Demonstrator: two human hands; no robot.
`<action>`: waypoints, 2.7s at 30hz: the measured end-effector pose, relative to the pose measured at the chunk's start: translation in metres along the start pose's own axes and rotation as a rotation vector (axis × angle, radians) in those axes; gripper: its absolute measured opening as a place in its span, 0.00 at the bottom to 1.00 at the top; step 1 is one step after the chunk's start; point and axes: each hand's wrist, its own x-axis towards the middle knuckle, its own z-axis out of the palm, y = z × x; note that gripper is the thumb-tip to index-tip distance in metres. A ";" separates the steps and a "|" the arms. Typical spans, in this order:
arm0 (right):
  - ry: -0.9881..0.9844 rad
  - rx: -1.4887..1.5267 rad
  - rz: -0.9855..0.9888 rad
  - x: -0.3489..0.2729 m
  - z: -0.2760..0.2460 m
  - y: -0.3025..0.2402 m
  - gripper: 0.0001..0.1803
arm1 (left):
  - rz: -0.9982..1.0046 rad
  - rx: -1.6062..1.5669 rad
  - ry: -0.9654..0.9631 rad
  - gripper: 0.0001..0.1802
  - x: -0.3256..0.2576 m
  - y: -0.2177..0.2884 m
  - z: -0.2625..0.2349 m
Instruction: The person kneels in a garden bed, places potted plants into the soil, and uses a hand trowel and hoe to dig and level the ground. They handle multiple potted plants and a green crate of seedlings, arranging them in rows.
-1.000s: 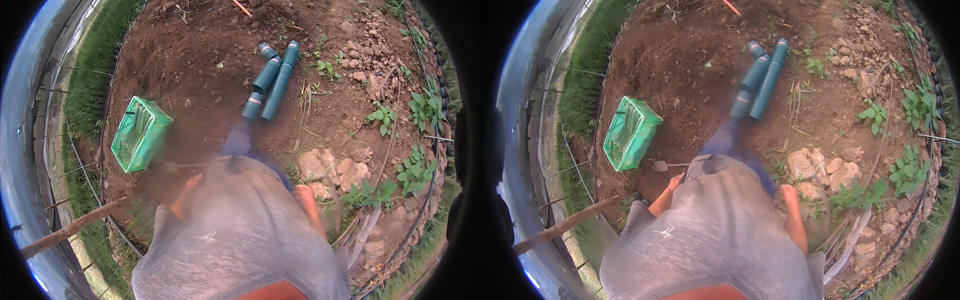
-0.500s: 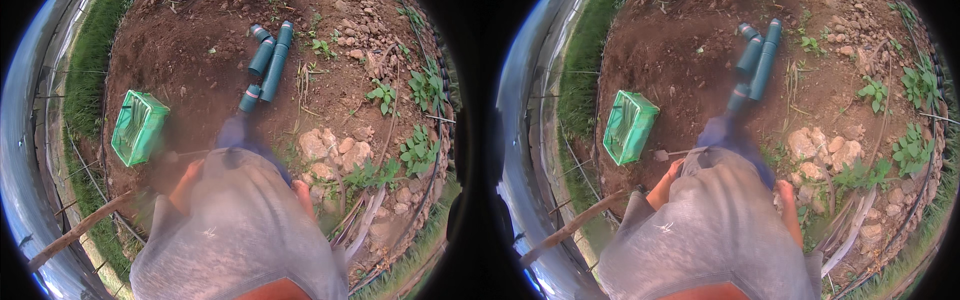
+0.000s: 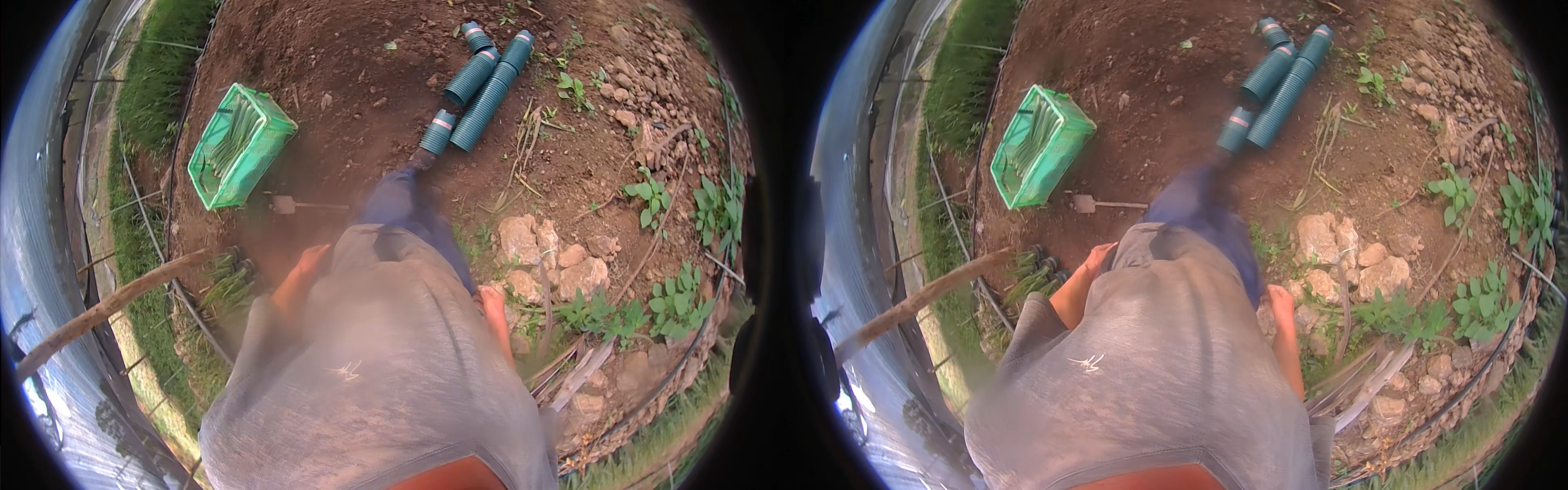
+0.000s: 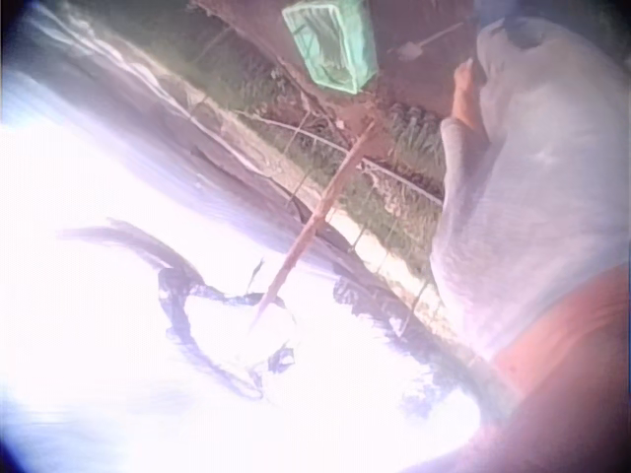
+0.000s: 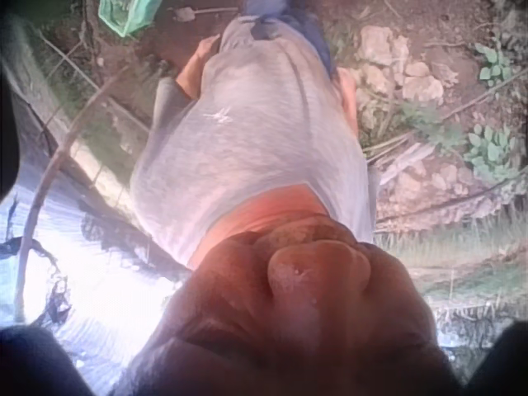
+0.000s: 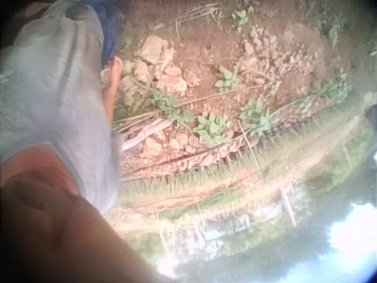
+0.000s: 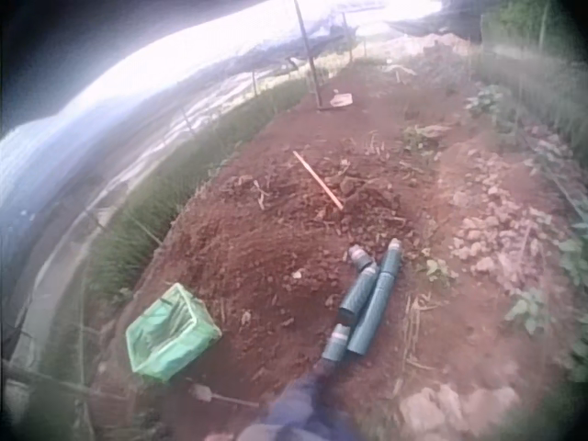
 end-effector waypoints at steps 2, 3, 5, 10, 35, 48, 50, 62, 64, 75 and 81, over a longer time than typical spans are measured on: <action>0.007 -0.068 -0.011 -0.001 -0.007 -0.016 0.13 | -0.040 0.076 -0.157 0.28 0.001 -0.031 -0.008; 0.022 -0.077 -0.005 -0.001 -0.011 -0.024 0.14 | -0.017 0.094 -0.106 0.27 -0.003 -0.049 -0.007; 0.065 -0.084 -0.003 0.000 -0.015 -0.040 0.16 | -0.159 0.174 0.045 0.24 -0.007 -0.079 0.001; -0.009 -0.541 -0.068 0.000 -0.024 -0.095 0.23 | 0.067 0.228 0.015 0.21 -0.022 -0.128 0.034; -0.417 -1.564 -0.409 0.128 0.117 -0.449 0.27 | -0.440 -0.978 0.641 0.20 -0.130 -0.132 0.418; -0.630 -1.534 -0.350 0.152 0.120 -0.390 0.28 | -0.364 -1.030 0.709 0.20 -0.098 -0.141 0.432; -0.598 -1.752 -0.393 0.174 0.103 -0.369 0.28 | -0.361 -1.026 0.714 0.20 -0.095 -0.159 0.425; -0.647 -1.357 -0.433 0.042 0.276 -0.294 0.15 | -0.445 -1.400 0.830 0.29 -0.147 -0.216 0.355; -0.672 -1.453 -0.443 -0.003 0.305 -0.276 0.17 | -0.241 -1.694 0.839 0.37 -0.167 -0.189 0.301; -1.354 -1.331 -1.502 -0.200 0.399 -0.191 0.33 | 0.963 -1.849 -0.238 0.39 -0.143 0.091 0.128; -0.774 -1.394 -1.434 -0.087 0.341 -0.256 0.29 | 0.601 -1.747 -0.498 0.42 -0.148 0.168 0.143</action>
